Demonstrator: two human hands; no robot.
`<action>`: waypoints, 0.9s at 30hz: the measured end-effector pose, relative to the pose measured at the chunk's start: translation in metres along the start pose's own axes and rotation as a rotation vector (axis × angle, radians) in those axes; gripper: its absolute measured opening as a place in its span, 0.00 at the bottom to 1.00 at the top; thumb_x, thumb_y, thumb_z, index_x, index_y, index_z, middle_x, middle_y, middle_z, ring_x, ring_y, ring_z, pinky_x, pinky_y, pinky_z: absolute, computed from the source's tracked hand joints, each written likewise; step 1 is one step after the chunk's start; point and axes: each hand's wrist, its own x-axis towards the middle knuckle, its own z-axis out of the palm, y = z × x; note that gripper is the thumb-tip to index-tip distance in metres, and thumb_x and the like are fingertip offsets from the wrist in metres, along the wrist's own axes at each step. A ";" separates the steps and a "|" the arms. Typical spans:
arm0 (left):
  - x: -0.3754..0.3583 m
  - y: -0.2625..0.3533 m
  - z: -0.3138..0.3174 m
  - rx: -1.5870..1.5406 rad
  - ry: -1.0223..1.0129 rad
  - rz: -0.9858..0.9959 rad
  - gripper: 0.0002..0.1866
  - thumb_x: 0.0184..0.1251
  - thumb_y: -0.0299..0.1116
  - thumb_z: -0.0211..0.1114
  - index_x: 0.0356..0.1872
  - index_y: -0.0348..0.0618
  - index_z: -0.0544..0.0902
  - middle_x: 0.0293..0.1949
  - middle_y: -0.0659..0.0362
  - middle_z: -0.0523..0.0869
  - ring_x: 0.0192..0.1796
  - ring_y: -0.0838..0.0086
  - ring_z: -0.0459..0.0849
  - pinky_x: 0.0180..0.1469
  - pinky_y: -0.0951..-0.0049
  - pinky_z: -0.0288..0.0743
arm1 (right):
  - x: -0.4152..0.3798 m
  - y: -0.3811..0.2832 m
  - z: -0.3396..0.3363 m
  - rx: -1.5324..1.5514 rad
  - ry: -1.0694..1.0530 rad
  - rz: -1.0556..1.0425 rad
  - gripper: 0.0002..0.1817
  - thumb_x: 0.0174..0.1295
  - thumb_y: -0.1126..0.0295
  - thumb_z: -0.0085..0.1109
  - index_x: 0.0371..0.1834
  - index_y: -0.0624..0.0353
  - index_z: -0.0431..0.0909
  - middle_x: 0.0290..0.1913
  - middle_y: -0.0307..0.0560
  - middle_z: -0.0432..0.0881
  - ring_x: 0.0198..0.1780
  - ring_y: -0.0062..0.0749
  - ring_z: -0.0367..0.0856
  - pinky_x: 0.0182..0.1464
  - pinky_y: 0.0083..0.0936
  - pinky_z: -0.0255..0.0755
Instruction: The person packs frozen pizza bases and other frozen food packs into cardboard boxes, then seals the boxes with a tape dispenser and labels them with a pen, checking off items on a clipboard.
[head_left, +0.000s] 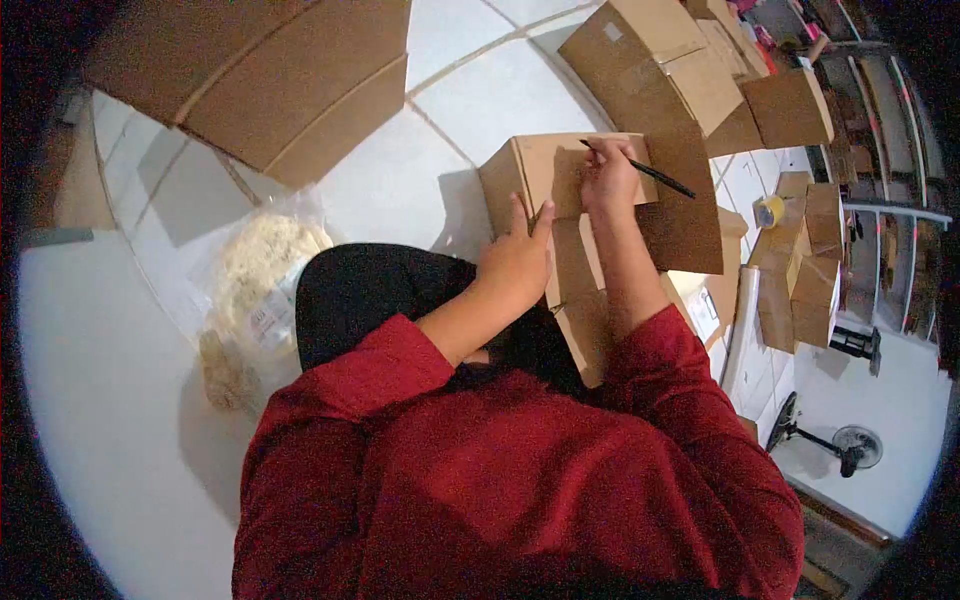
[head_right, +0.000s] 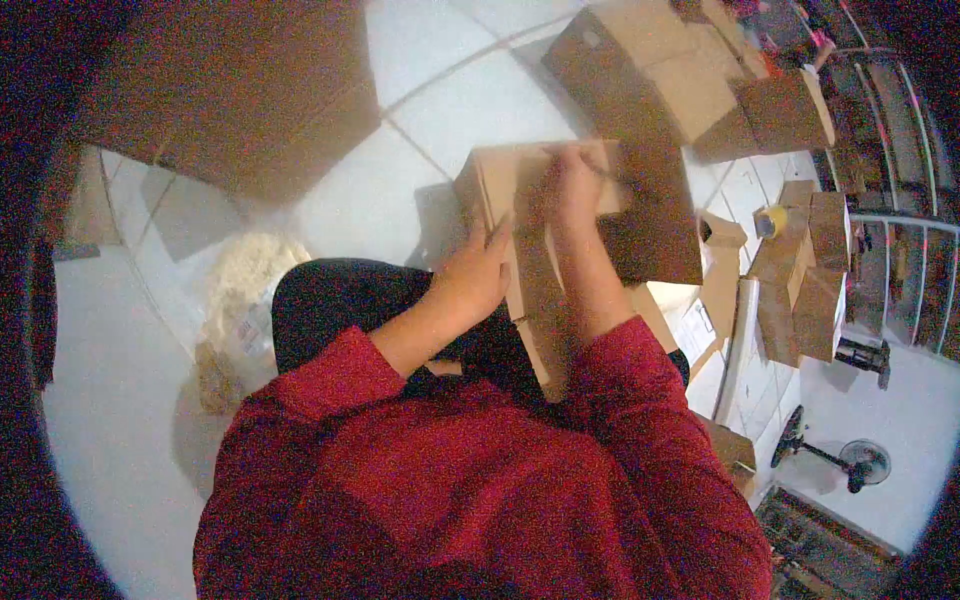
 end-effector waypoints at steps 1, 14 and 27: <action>-0.001 0.001 -0.002 0.017 0.003 0.013 0.28 0.55 0.33 0.49 0.59 0.44 0.55 0.58 0.34 0.51 0.44 0.51 0.74 0.46 0.55 0.66 | 0.004 -0.009 -0.008 0.069 0.063 0.036 0.08 0.44 0.81 0.53 0.20 0.58 0.64 0.19 0.41 0.69 0.20 0.24 0.68 0.21 0.17 0.61; 0.038 0.015 -0.023 0.441 0.551 0.361 0.27 0.54 0.34 0.50 0.58 0.49 0.59 0.58 0.55 0.61 0.58 0.64 0.61 0.58 0.51 0.49 | -0.093 -0.051 -0.121 -1.354 -0.539 0.164 0.20 0.43 0.80 0.48 0.45 0.61 0.70 0.37 0.51 0.76 0.41 0.36 0.75 0.42 0.27 0.67; 0.052 0.027 -0.081 -0.316 0.350 -0.092 0.42 0.53 0.47 0.56 0.62 0.39 0.42 0.59 0.44 0.56 0.60 0.58 0.57 0.60 0.66 0.52 | -0.156 -0.062 -0.043 -0.769 -1.000 -0.028 0.26 0.54 0.63 0.51 0.55 0.61 0.61 0.48 0.57 0.71 0.48 0.42 0.71 0.49 0.28 0.64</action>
